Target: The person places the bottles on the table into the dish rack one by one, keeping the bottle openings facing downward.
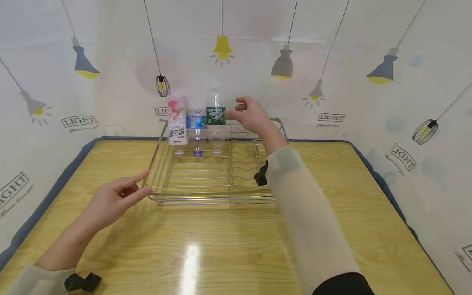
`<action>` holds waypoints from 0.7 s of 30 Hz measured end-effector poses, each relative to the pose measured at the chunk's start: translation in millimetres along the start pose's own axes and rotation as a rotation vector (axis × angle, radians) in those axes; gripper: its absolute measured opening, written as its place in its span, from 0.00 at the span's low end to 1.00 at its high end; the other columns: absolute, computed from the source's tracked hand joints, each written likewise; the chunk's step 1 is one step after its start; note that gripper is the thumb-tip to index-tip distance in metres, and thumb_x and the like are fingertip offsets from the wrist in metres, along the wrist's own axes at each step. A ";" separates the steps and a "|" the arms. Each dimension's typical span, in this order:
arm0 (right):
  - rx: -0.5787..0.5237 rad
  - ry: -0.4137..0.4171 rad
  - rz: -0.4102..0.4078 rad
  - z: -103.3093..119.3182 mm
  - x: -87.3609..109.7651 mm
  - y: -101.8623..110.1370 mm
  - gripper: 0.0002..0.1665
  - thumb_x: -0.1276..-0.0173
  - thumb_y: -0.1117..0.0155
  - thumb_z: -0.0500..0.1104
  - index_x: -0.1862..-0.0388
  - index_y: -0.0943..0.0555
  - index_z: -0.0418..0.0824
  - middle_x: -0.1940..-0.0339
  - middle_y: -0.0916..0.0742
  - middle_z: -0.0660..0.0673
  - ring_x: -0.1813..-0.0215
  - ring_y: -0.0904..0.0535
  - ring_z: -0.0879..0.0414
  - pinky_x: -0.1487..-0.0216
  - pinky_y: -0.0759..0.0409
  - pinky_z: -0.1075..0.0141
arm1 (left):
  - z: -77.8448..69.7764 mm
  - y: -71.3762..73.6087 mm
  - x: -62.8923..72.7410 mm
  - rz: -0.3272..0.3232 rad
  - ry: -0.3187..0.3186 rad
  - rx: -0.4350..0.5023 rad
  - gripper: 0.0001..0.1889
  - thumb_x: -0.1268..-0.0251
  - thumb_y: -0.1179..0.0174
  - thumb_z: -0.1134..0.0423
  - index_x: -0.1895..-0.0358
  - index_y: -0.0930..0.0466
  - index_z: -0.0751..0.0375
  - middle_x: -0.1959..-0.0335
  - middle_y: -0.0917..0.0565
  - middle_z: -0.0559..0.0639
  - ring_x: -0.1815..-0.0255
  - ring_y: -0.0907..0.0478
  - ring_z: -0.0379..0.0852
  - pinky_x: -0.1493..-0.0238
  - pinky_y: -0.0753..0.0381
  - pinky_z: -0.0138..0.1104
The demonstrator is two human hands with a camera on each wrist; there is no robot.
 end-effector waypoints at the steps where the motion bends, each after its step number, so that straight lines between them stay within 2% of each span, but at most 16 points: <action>1: -0.003 0.019 -0.002 2.2 3.2 2.9 0.47 0.17 0.33 0.57 0.10 0.40 0.44 0.17 0.25 0.40 0.22 0.23 0.42 0.20 0.24 0.47 | 0.2 0.8 0.6 -0.002 -0.003 -0.004 0.32 0.20 0.32 0.48 0.20 0.24 0.53 0.61 0.11 0.47 0.67 0.23 0.40 0.69 0.22 0.32; 5: -0.016 0.090 -0.004 7.6 21.4 11.6 0.45 0.17 0.33 0.59 0.10 0.38 0.46 0.17 0.24 0.40 0.19 0.26 0.44 0.19 0.26 0.46 | -0.4 3.5 3.1 -0.013 -0.015 -0.022 0.31 0.20 0.31 0.49 0.21 0.23 0.55 0.64 0.12 0.47 0.69 0.24 0.39 0.70 0.23 0.32; 10: -0.012 0.178 -0.003 10.8 52.1 17.0 0.41 0.17 0.33 0.57 0.13 0.35 0.47 0.20 0.22 0.41 0.22 0.23 0.45 0.20 0.25 0.46 | -2.3 7.2 3.5 -0.036 -0.037 -0.061 0.29 0.21 0.30 0.50 0.23 0.20 0.57 0.64 0.14 0.47 0.70 0.24 0.39 0.70 0.23 0.32; 16: 0.053 0.257 0.078 5.6 90.8 12.2 0.37 0.14 0.37 0.52 0.13 0.34 0.45 0.22 0.20 0.41 0.23 0.22 0.43 0.24 0.21 0.43 | -5.1 12.4 0.9 -0.052 -0.054 -0.113 0.26 0.21 0.30 0.52 0.27 0.16 0.59 0.64 0.14 0.49 0.70 0.23 0.40 0.70 0.23 0.32; 21: 0.134 0.271 0.129 -4.5 117.5 5.4 0.37 0.12 0.39 0.54 0.12 0.36 0.46 0.18 0.24 0.42 0.20 0.26 0.42 0.20 0.26 0.40 | -15.6 18.8 -5.2 -0.083 -0.096 -0.155 0.21 0.19 0.33 0.53 0.31 0.13 0.59 0.60 0.12 0.51 0.66 0.20 0.42 0.66 0.20 0.33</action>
Point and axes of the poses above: each hand's wrist, its own x-axis away from the middle knuckle, its own y-axis out of the back of the hand, z = x × y, the point moved 5 cm from there along -x, towards the middle knuckle
